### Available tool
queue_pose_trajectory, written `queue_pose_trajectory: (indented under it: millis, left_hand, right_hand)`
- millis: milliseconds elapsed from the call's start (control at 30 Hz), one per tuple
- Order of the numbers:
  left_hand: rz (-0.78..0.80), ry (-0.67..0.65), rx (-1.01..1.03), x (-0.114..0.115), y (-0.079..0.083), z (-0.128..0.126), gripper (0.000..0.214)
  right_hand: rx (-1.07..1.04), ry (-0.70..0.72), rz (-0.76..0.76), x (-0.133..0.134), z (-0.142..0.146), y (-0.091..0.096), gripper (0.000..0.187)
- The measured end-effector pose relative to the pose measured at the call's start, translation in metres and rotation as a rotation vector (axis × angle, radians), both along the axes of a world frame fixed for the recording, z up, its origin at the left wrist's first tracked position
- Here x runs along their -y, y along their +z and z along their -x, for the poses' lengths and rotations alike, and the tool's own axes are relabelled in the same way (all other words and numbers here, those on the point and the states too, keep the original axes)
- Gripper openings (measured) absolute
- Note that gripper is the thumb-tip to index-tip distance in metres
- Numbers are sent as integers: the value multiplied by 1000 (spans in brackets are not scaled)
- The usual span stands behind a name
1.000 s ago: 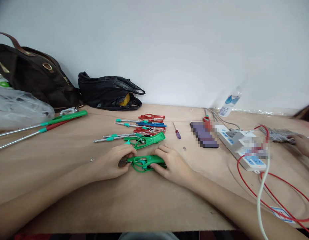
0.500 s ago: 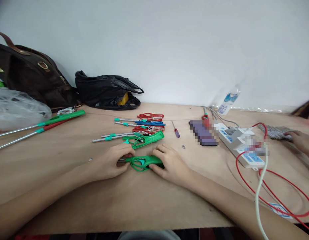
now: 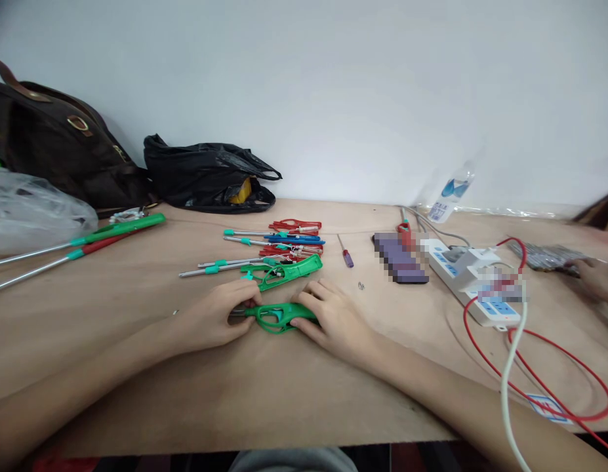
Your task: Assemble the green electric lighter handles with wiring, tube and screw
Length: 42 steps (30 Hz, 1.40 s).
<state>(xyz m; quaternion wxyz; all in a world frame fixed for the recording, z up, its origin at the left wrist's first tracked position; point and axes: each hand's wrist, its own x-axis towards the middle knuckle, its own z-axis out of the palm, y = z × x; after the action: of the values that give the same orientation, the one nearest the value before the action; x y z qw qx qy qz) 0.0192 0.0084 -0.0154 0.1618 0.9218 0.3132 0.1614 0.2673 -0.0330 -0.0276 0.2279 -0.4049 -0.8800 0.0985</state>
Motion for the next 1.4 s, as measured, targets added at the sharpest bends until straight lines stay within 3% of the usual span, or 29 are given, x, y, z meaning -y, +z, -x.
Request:
queue_pose_trajectory:
  millis: [200,967,1400]
  left_hand:
    - [0,4,-2,-1,-1,0,10]
    - [11,-38,-20,2,5,2,9]
    - [30,-78,-42,-2,6,5,11]
  right_hand:
    - [-8,-12,-41,2,1,2,18]
    - [40,-23,34,2,1,-3,22]
    - [-86,-28,140,-1,-1,-5,24]
